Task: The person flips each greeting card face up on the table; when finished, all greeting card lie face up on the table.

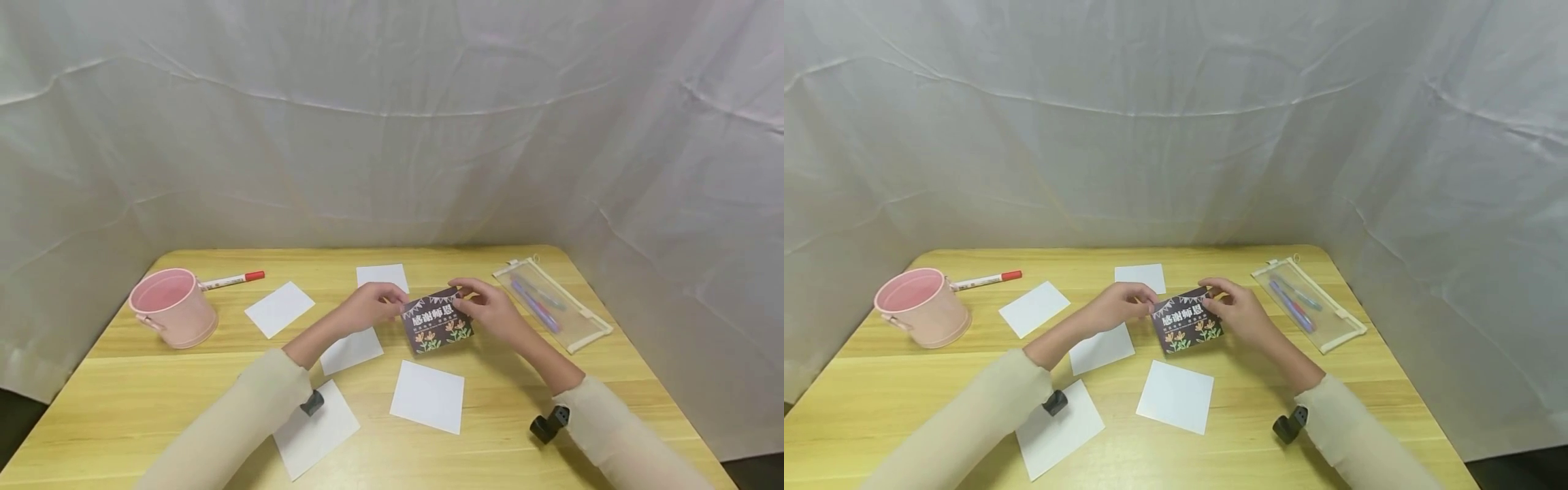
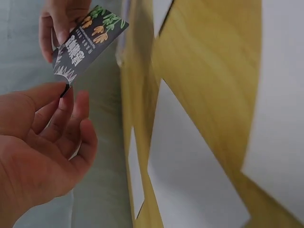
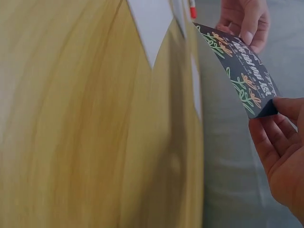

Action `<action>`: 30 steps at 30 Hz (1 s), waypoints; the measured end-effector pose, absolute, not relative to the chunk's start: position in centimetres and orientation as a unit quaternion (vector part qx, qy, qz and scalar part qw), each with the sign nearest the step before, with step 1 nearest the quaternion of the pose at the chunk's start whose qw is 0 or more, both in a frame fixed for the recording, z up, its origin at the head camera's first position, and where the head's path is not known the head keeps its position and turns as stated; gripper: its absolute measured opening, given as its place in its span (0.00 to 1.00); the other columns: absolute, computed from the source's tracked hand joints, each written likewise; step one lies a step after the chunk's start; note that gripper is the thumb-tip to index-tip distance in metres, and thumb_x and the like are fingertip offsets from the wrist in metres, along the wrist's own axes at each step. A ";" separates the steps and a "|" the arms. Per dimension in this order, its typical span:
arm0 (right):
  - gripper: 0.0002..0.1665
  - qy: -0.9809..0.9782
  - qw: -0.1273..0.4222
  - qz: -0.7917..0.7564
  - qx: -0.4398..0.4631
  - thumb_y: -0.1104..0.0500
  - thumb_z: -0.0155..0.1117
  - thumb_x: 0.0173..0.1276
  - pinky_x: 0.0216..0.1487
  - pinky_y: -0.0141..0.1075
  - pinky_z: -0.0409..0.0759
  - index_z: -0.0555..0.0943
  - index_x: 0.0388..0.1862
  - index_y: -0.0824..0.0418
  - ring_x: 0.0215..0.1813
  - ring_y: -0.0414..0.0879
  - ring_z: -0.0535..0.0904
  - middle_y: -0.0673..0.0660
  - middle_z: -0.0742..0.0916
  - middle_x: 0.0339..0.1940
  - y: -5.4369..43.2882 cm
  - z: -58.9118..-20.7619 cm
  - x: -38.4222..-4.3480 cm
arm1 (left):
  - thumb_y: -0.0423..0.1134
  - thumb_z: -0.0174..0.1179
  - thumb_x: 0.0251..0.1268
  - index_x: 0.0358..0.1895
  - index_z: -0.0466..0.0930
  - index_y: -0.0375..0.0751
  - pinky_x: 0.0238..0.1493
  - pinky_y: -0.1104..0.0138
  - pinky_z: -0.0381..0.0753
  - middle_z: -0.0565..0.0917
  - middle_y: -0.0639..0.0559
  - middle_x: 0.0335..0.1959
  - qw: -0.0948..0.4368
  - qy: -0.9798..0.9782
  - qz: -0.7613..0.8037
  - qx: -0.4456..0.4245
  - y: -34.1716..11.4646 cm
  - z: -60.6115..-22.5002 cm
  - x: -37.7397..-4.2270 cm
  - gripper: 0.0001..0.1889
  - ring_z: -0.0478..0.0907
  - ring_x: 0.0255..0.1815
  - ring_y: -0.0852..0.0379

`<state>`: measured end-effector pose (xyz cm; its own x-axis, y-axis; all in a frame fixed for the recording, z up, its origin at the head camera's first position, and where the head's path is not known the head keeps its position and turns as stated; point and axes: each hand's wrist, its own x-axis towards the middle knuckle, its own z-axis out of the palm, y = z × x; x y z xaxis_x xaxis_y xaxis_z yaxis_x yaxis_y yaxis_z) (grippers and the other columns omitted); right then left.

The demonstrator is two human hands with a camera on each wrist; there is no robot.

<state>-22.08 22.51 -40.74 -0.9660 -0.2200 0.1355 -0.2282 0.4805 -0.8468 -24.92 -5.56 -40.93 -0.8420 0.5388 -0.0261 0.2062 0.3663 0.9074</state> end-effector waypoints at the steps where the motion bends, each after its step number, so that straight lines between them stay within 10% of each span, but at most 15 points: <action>1: 0.22 -0.861 0.003 0.493 0.122 0.60 0.66 0.71 0.37 0.36 0.86 0.80 0.64 0.56 0.40 0.47 0.85 0.63 0.83 0.48 22.7 -40.9 -22.4 | 0.36 0.59 0.70 0.46 0.85 0.44 0.44 0.59 0.84 0.83 0.49 0.40 0.155 0.818 0.502 0.235 -5.3 -41.0 -25.3 0.08 0.82 0.42 0.46; 30: 0.20 -0.922 -0.004 0.378 0.080 0.64 0.69 0.68 0.43 0.41 0.83 0.81 0.59 0.63 0.48 0.55 0.81 0.64 0.85 0.52 26.6 -44.9 -30.1 | 0.31 0.57 0.72 0.50 0.85 0.38 0.52 0.62 0.78 0.85 0.47 0.46 0.121 0.880 0.394 0.235 0.5 -43.5 -33.6 0.09 0.78 0.46 0.53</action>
